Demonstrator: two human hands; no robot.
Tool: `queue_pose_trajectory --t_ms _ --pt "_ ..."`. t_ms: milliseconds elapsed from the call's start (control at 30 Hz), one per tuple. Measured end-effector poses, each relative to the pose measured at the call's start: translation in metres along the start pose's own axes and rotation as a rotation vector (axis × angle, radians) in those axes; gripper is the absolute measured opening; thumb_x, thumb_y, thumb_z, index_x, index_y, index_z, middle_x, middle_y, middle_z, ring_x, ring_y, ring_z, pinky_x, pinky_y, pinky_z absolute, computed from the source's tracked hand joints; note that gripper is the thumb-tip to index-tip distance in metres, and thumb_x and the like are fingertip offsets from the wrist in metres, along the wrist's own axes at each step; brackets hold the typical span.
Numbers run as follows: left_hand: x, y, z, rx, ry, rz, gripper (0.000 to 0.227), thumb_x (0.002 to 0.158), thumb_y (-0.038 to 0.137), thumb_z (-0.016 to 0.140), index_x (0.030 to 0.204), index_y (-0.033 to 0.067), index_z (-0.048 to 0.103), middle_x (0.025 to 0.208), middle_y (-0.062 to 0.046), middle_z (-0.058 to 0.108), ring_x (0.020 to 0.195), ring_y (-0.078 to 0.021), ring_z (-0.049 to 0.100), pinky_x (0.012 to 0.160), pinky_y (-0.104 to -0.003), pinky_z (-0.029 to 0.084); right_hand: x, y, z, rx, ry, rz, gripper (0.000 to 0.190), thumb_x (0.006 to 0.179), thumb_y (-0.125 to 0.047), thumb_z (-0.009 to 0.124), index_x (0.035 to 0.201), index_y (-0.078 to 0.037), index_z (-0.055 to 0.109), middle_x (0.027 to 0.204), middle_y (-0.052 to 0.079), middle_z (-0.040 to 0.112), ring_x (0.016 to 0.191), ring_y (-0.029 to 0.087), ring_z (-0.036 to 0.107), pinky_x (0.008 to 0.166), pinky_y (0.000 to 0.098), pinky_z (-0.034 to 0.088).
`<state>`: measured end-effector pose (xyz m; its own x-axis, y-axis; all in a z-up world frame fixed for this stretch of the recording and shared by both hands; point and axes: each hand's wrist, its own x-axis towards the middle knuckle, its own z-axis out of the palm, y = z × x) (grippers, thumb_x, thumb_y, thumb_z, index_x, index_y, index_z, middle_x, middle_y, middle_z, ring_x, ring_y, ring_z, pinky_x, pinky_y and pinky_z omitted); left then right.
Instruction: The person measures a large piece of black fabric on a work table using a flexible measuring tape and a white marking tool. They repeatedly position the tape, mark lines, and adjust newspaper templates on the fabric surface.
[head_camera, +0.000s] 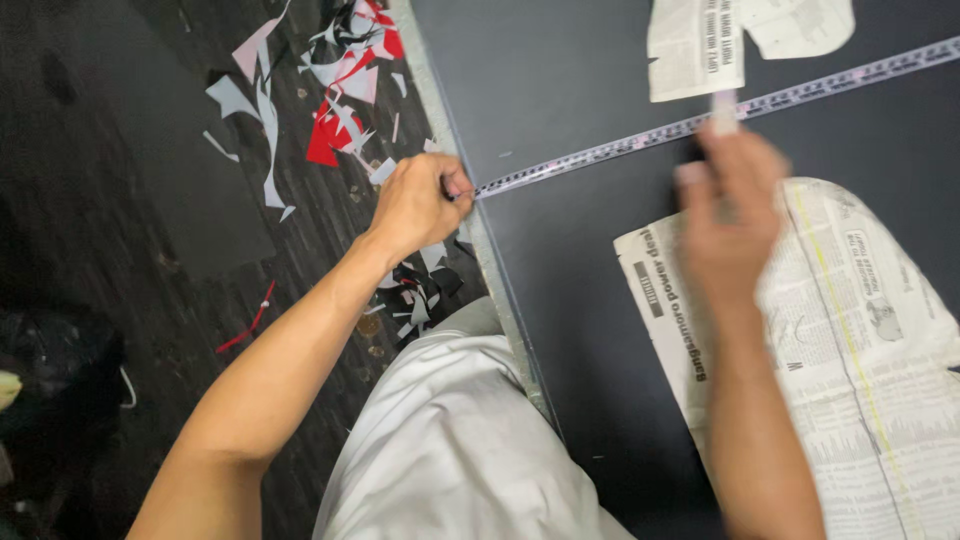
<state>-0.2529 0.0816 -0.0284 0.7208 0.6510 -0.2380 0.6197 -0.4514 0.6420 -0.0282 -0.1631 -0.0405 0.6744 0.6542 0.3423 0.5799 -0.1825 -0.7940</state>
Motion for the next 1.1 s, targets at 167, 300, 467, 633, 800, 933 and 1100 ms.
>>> queue_pose_trajectory --t_ms 167,300,467,633,800,933,1100 --pt "-0.005 -0.004 0.004 0.126 0.047 0.038 0.012 0.08 0.013 0.076 0.079 0.0039 0.069 0.073 -0.013 0.068 0.071 -0.0303 0.067 0.066 -0.042 0.053 0.037 0.078 -0.093 0.04 0.213 0.149 0.017 0.116 0.002 0.064 0.131 0.002 0.073 0.114 0.013 0.075 0.108 0.018 0.072 0.094 0.027 0.055" --pt "-0.006 -0.002 0.005 0.054 0.019 -0.025 0.01 0.081 0.013 0.076 0.082 0.0039 0.072 0.074 -0.01 0.071 0.064 -0.0211 0.069 0.064 -0.034 0.054 0.076 0.148 -0.169 -0.01 0.301 0.277 0.023 0.113 -0.002 0.056 0.13 0.003 0.071 0.101 0.009 0.076 0.094 0.011 0.073 0.085 0.0235 0.055" --pt "-0.009 -0.002 0.004 -0.015 0.006 -0.064 0.008 0.078 0.002 0.075 0.086 0.0026 0.075 0.076 -0.006 0.074 0.063 -0.0117 0.066 0.063 -0.029 0.053 0.119 0.206 -0.204 -0.002 0.315 0.285 0.019 0.108 -0.006 0.066 0.123 0.002 0.074 0.103 0.008 0.077 0.093 0.011 0.073 0.082 0.0234 0.057" --pt "-0.005 -0.018 0.01 0.016 -0.023 -0.14 0.011 0.078 0.004 0.079 0.089 0.0024 0.077 0.075 -0.005 0.075 0.062 -0.0116 0.064 0.064 -0.027 0.052 0.133 0.219 -0.198 -0.073 0.316 0.32 0.013 0.103 -0.009 0.072 0.114 -0.003 0.077 0.094 0.005 0.077 0.085 0.009 0.073 0.077 0.0227 0.056" --pt "0.002 -0.036 0.013 -0.039 -0.082 -0.206 0.007 0.079 0.0 0.08 0.085 0.0024 0.079 0.076 -0.002 0.071 0.065 -0.0085 0.061 0.064 -0.025 0.049 0.139 0.213 -0.193 -0.17 0.296 0.365 0.011 0.103 -0.01 0.073 0.111 -0.008 0.08 0.087 0.002 0.076 0.076 0.007 0.067 0.069 0.0239 0.05" --pt "-0.001 -0.039 0.011 -0.014 -0.07 -0.184 0.011 0.078 -0.002 0.08 0.088 0.0032 0.08 0.075 -0.002 0.07 0.066 -0.0065 0.06 0.065 -0.023 0.049 0.14 0.211 -0.19 -0.199 0.287 0.337 0.011 0.104 -0.012 0.072 0.111 -0.009 0.08 0.086 0.0 0.076 0.075 0.004 0.068 0.069 0.0232 0.051" --pt "0.004 -0.034 0.011 0.032 -0.11 -0.284 0.008 0.079 -0.001 0.08 0.087 0.0025 0.08 0.074 0.0 0.072 0.065 -0.007 0.062 0.064 -0.024 0.05 0.141 0.214 -0.196 -0.23 0.282 0.417 0.01 0.104 -0.014 0.073 0.108 -0.01 0.081 0.08 -0.001 0.074 0.07 0.004 0.064 0.066 0.0233 0.05"
